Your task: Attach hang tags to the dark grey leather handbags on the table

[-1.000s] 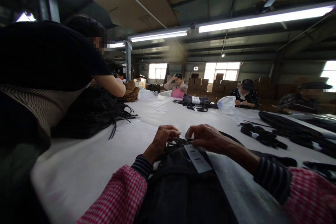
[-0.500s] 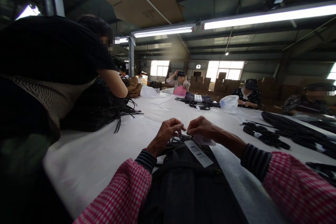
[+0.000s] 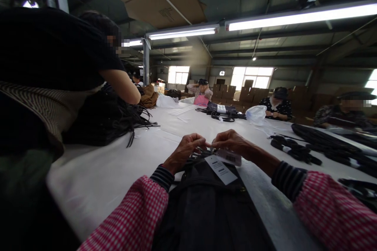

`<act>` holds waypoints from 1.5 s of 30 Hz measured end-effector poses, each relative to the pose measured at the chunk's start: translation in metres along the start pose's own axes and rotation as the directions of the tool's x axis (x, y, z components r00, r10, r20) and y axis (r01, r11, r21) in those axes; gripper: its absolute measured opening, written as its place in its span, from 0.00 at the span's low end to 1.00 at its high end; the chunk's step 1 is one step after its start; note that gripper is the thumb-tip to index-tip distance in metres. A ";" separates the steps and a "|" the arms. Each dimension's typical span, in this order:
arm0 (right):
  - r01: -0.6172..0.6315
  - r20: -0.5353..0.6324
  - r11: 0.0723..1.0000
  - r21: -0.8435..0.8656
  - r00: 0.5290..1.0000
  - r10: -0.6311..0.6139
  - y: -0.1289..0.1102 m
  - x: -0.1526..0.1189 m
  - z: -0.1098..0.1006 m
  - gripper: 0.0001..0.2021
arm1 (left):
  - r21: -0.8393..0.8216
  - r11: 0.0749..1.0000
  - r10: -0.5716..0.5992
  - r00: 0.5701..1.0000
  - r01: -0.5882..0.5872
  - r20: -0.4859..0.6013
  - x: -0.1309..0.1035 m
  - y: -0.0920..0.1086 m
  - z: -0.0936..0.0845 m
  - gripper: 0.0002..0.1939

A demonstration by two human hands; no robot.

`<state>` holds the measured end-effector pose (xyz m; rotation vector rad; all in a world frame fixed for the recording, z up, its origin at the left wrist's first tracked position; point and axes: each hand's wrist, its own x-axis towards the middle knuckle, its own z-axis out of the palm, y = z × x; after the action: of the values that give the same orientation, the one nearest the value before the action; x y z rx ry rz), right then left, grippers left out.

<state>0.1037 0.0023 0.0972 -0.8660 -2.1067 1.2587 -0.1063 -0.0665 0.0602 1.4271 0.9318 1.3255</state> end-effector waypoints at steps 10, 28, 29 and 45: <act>0.034 0.066 0.997 -0.074 0.997 -0.029 0.003 0.002 0.007 0.10 | -0.008 1.000 0.013 0.999 -0.013 -0.043 -0.001 0.005 0.004 0.16; -0.004 0.091 1.000 0.013 0.996 0.003 0.012 0.004 0.001 0.12 | -0.141 0.989 -0.044 0.999 0.047 0.028 -0.001 -0.008 0.001 0.18; -0.008 0.087 1.000 0.013 0.996 0.007 0.012 0.004 0.001 0.12 | -0.150 0.987 -0.050 0.998 0.055 0.040 -0.001 -0.008 0.001 0.17; -0.202 0.173 0.977 -0.067 0.962 0.210 -0.023 -0.042 -0.017 0.26 | -0.338 0.938 -0.027 0.990 0.072 0.135 -0.004 0.003 0.011 0.23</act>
<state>0.1378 -0.0283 0.1203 -1.0511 -2.2415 1.4447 -0.0960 -0.0728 0.0623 1.1948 0.6113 1.2702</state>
